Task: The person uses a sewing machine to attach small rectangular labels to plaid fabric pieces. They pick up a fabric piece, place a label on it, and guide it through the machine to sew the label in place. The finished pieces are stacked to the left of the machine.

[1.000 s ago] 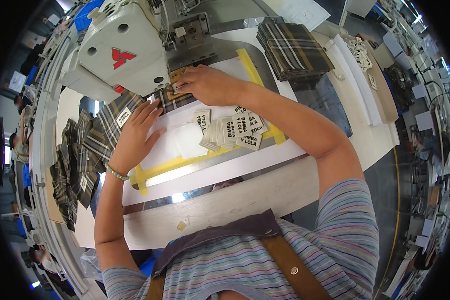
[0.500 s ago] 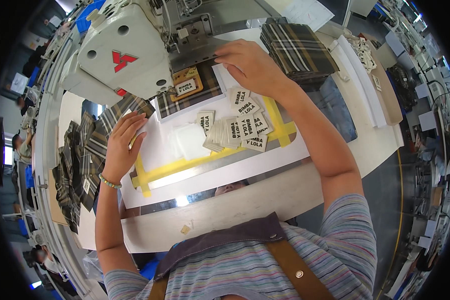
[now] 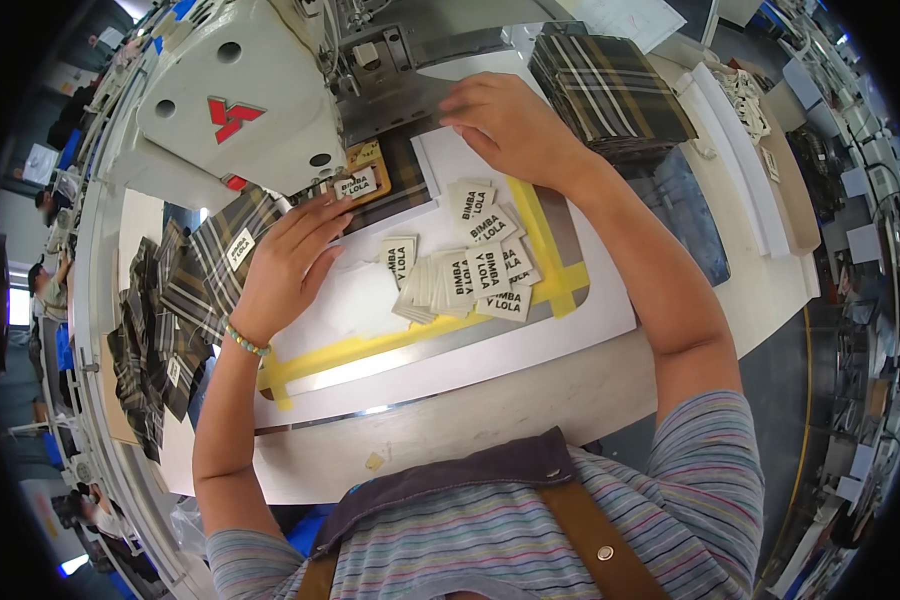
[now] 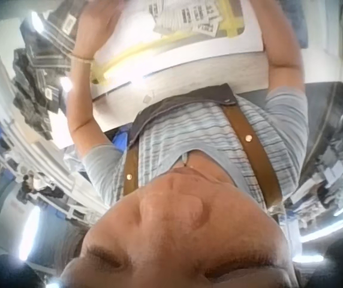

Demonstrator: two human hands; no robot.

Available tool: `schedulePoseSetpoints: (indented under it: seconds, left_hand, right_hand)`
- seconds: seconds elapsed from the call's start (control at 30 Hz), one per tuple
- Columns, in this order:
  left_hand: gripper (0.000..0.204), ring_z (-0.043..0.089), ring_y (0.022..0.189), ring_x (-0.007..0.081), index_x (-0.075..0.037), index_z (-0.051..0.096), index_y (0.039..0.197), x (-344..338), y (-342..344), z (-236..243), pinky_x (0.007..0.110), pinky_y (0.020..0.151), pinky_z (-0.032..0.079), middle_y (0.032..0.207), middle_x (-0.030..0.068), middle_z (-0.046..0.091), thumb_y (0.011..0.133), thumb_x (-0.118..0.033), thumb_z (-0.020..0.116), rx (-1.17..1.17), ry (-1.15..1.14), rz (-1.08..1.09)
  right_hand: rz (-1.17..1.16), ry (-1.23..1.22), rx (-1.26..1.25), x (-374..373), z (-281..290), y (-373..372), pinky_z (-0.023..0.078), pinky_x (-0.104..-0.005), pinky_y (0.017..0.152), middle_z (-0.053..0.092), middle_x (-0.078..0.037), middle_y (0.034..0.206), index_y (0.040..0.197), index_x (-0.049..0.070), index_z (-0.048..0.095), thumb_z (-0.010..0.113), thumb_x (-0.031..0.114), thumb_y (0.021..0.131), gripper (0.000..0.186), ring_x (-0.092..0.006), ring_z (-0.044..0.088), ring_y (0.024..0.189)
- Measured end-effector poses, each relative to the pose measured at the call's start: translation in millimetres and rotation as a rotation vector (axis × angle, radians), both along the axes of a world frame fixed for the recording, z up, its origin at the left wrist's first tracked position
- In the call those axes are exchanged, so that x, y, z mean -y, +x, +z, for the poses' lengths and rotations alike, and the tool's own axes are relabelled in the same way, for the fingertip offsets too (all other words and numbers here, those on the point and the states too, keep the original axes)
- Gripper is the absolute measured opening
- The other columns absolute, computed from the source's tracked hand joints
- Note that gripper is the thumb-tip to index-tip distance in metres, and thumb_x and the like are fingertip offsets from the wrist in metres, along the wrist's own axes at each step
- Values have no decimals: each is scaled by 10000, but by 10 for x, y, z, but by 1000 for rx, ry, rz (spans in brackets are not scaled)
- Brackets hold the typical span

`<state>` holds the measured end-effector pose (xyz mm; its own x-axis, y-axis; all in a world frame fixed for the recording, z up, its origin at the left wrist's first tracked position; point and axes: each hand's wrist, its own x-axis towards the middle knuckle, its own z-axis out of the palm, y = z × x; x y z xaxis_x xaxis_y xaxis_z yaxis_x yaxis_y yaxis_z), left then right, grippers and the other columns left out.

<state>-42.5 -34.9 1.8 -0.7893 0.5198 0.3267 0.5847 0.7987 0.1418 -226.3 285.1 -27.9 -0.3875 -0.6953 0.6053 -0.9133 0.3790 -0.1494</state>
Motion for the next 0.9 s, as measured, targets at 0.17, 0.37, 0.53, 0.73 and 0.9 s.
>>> schedulePoseSetpoints:
  seconds: [0.17, 0.37, 0.53, 0.73, 0.9]
  left_hand:
    - [450, 519, 1488, 322, -1, 663, 1425, -106, -234, -116, 440, 1221, 442, 1549, 120, 624, 996, -123, 718, 107, -34, 55]
    - [478, 485, 1519, 295, -20, 641, 1475, -60, -299, -135, 410, 1214, 404, 1583, 107, 601, 1030, -183, 700, 204, 10, 89]
    - [480, 490, 1515, 283, -38, 642, 1482, -37, -310, -138, 398, 1183, 409, 1591, 88, 597, 1029, -184, 700, 192, 1, 74]
    - [469, 502, 1498, 290, -51, 654, 1468, -36, -306, -134, 409, 1191, 413, 1594, 73, 594, 1019, -175, 705, 186, -9, 75]
    - [450, 504, 1492, 297, -60, 662, 1451, -11, -311, -138, 420, 1203, 417, 1586, 67, 596, 1013, -156, 707, 214, 17, 65]
  right_hand:
    - [21, 42, 52, -150, -6, -147, 462, -429, 1142, 728, -68, 1302, 1163, 58, 800, 721, 105, 987, 199, -294, 618, 1299]
    - [11, 73, 84, -173, -28, -176, 462, -429, 1140, 730, -68, 1295, 1155, 55, 805, 707, 115, 1000, 193, -295, 616, 1297]
    - [23, 84, 117, -172, 14, -164, 458, -438, 1149, 731, -79, 1296, 1161, 47, 802, 693, 89, 994, 203, -305, 602, 1323]
    - [37, 51, 108, -165, 13, -171, 487, -439, 1111, 740, -78, 1260, 1110, 45, 805, 702, 84, 980, 170, -311, 627, 1275]
    - [34, 47, 99, -152, 4, -189, 490, -445, 1110, 746, -83, 1253, 1104, 44, 805, 710, 86, 972, 168, -320, 628, 1278]
